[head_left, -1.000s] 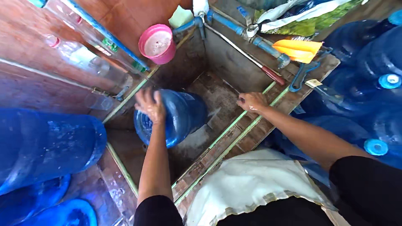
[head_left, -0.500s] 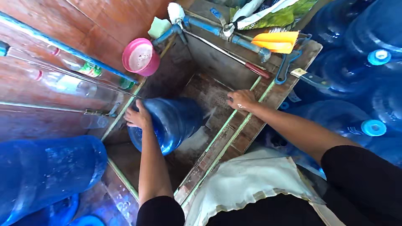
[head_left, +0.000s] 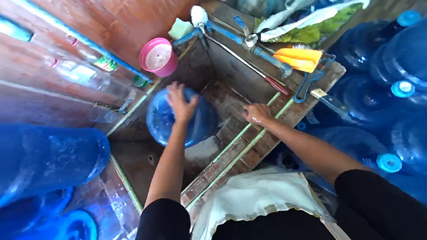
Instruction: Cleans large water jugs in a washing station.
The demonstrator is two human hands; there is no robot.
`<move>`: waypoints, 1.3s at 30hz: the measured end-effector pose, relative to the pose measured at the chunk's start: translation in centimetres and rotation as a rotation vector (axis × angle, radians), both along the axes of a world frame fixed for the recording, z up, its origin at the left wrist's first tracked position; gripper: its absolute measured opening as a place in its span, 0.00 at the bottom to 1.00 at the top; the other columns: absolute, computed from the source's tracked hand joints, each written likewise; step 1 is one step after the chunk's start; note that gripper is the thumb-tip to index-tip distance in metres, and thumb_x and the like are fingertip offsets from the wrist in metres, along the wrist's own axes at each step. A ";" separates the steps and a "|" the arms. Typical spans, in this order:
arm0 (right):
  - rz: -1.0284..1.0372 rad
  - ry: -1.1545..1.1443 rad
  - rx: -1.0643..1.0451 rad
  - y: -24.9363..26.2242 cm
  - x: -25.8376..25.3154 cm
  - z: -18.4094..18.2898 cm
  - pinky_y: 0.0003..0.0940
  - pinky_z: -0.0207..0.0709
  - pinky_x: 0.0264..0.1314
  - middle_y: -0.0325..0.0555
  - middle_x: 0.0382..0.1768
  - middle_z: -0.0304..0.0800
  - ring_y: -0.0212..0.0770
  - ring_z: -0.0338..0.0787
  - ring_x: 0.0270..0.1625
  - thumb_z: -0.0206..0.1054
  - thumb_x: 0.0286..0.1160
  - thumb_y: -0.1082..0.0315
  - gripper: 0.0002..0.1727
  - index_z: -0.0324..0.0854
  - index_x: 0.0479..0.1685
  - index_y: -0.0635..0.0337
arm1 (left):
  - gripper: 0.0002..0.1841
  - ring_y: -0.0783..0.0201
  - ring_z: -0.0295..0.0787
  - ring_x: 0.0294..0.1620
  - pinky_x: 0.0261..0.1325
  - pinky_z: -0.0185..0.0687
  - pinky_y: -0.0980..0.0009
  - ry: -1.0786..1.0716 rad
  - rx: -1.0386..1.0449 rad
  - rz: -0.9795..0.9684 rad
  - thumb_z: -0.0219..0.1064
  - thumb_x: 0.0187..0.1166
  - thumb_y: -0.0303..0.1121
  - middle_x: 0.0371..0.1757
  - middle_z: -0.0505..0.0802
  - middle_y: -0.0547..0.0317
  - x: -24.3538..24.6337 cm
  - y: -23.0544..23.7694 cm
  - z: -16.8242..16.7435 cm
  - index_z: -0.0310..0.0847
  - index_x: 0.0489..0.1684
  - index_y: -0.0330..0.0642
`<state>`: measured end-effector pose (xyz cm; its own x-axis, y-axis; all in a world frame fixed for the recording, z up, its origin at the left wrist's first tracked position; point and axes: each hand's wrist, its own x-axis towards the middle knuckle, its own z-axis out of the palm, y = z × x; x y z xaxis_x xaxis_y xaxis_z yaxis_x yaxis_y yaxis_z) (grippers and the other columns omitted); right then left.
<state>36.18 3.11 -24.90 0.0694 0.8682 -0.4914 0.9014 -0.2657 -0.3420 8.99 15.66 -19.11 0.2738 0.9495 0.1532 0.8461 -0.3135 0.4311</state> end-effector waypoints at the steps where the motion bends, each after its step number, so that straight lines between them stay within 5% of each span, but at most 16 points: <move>1: -0.005 -0.008 0.007 -0.1 -0.1 0.0 0.68 0.76 0.63 0.61 0.59 0.92 0.65 0.89 0.64 0.58 0.88 0.52 0.21 0.86 0.67 0.54 | 0.47 0.32 0.42 0.94 0.91 0.34 0.31 0.002 -0.005 -0.073 0.77 0.67 0.52 0.93 0.54 0.32 1.3 -1.3 -0.2 0.64 0.87 0.36; 3: -0.023 -0.024 0.015 -0.2 -0.3 0.3 0.69 0.76 0.62 0.61 0.57 0.92 0.65 0.89 0.63 0.60 0.87 0.53 0.20 0.86 0.65 0.54 | 0.58 0.31 0.34 0.95 0.90 0.29 0.29 0.035 -0.083 -0.041 0.84 0.59 0.54 0.95 0.47 0.32 3.5 -3.6 0.0 0.56 0.92 0.38; 7: -0.092 -0.004 0.023 -0.1 -0.3 0.4 0.66 0.72 0.73 0.61 0.67 0.88 0.63 0.86 0.71 0.54 0.91 0.54 0.24 0.80 0.75 0.56 | 0.44 0.38 0.46 0.95 0.88 0.35 0.27 0.069 -0.225 -0.146 0.79 0.69 0.33 0.93 0.61 0.40 5.1 -8.4 0.6 0.61 0.90 0.40; 11: -0.253 0.319 0.531 0.2 -1.2 1.1 0.53 0.71 0.79 0.76 0.69 0.80 0.65 0.81 0.73 0.56 0.89 0.67 0.23 0.74 0.72 0.78 | 0.37 0.38 0.47 0.95 0.87 0.25 0.23 0.065 -0.343 -0.351 0.73 0.72 0.21 0.91 0.68 0.48 2.4 -12.6 1.0 0.71 0.86 0.51; 14: 0.070 0.403 0.824 2.3 -6.4 3.8 0.57 0.68 0.82 0.78 0.73 0.75 0.69 0.75 0.79 0.64 0.80 0.67 0.26 0.75 0.71 0.79 | 0.29 0.38 0.52 0.93 0.87 0.28 0.23 -0.052 -0.252 -0.149 0.62 0.75 0.15 0.86 0.76 0.48 -0.9 -15.2 0.8 0.83 0.75 0.50; 17: 0.613 0.320 0.853 7.3 -13.3 5.3 0.68 0.54 0.88 0.68 0.81 0.73 0.69 0.66 0.87 0.66 0.77 0.51 0.34 0.78 0.76 0.66 | 0.18 0.39 0.56 0.92 0.87 0.28 0.23 -0.167 -0.076 -0.019 0.64 0.78 0.20 0.81 0.82 0.48 -3.3 -15.9 -0.8 0.94 0.59 0.48; 19: 0.897 0.232 0.741 11.5 -17.9 6.0 0.73 0.48 0.87 0.63 0.81 0.76 0.69 0.66 0.88 0.62 0.80 0.41 0.37 0.77 0.80 0.59 | 0.14 0.37 0.53 0.93 0.87 0.28 0.24 -0.186 -0.038 0.073 0.65 0.79 0.24 0.82 0.81 0.49 -4.2 -15.7 -1.0 0.95 0.54 0.46; 21: 0.968 0.116 0.558 14.4 -21.9 7.3 0.69 0.61 0.81 0.62 0.72 0.85 0.66 0.79 0.78 0.58 0.84 0.37 0.37 0.81 0.76 0.58 | 0.16 0.39 0.51 0.94 0.87 0.31 0.25 -0.185 -0.052 0.214 0.66 0.78 0.28 0.86 0.76 0.51 -5.1 -15.4 -1.1 0.91 0.61 0.43; 24: 0.713 -0.019 0.364 17.5 -24.7 9.2 0.75 0.71 0.69 0.69 0.68 0.86 0.71 0.83 0.72 0.49 0.87 0.33 0.40 0.82 0.72 0.62 | 0.23 0.41 0.49 0.95 0.85 0.38 0.23 -0.204 -0.072 0.434 0.66 0.81 0.33 0.92 0.65 0.46 -6.4 -14.5 -1.5 0.81 0.76 0.42; 26: 0.526 -0.060 0.280 19.8 -24.3 10.4 0.76 0.68 0.72 0.71 0.69 0.84 0.72 0.81 0.75 0.43 0.89 0.32 0.44 0.81 0.73 0.65 | 0.25 0.39 0.49 0.94 0.85 0.43 0.26 -0.249 -0.137 0.559 0.61 0.86 0.37 0.94 0.58 0.43 -7.0 -13.6 -1.1 0.74 0.83 0.42; 31: 0.305 -0.005 0.229 20.4 -17.1 9.5 0.76 0.63 0.77 0.73 0.74 0.80 0.72 0.76 0.79 0.29 0.95 0.40 0.43 0.77 0.76 0.68 | 0.30 0.32 0.81 0.73 0.69 0.75 0.32 -0.344 -0.304 0.689 0.53 0.92 0.40 0.89 0.67 0.36 -8.9 -9.3 0.8 0.56 0.93 0.42; 33: 0.189 0.088 0.166 17.1 -13.3 8.6 0.74 0.71 0.70 0.74 0.68 0.83 0.72 0.84 0.70 0.30 0.94 0.39 0.43 0.75 0.77 0.68 | 0.28 0.31 0.80 0.74 0.73 0.69 0.30 -0.276 -0.329 0.662 0.51 0.93 0.39 0.83 0.75 0.34 -9.5 -6.6 1.8 0.60 0.91 0.41; 35: 0.147 0.225 0.012 11.9 -10.1 7.5 0.60 0.85 0.53 0.70 0.54 0.89 0.63 0.93 0.48 0.33 0.94 0.39 0.40 0.74 0.77 0.66 | 0.25 0.31 0.75 0.78 0.78 0.57 0.25 -0.182 -0.312 0.619 0.50 0.92 0.36 0.79 0.79 0.33 -9.4 -3.5 2.6 0.67 0.87 0.42; 37: 0.235 0.364 -0.220 7.0 -8.3 6.6 0.49 0.84 0.55 0.66 0.52 0.88 0.54 0.91 0.47 0.42 0.97 0.48 0.32 0.76 0.72 0.71 | 0.24 0.33 0.69 0.84 0.81 0.45 0.23 -0.135 -0.275 0.562 0.51 0.90 0.37 0.79 0.81 0.39 -8.6 -0.3 2.6 0.73 0.83 0.46; 39: 0.440 0.348 -0.346 4.6 -6.9 5.6 0.51 0.80 0.66 0.66 0.55 0.89 0.55 0.91 0.55 0.53 0.94 0.54 0.26 0.80 0.66 0.72 | 0.23 0.36 0.61 0.89 0.83 0.35 0.21 -0.150 -0.270 0.468 0.51 0.92 0.44 0.80 0.81 0.43 -7.4 2.6 2.6 0.77 0.79 0.46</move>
<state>29.26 7.74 -19.27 -0.4692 0.5672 -0.6769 0.8032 -0.0444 -0.5940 1.64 18.22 -16.56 -0.1927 0.9754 -0.1072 0.7916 0.2191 0.5704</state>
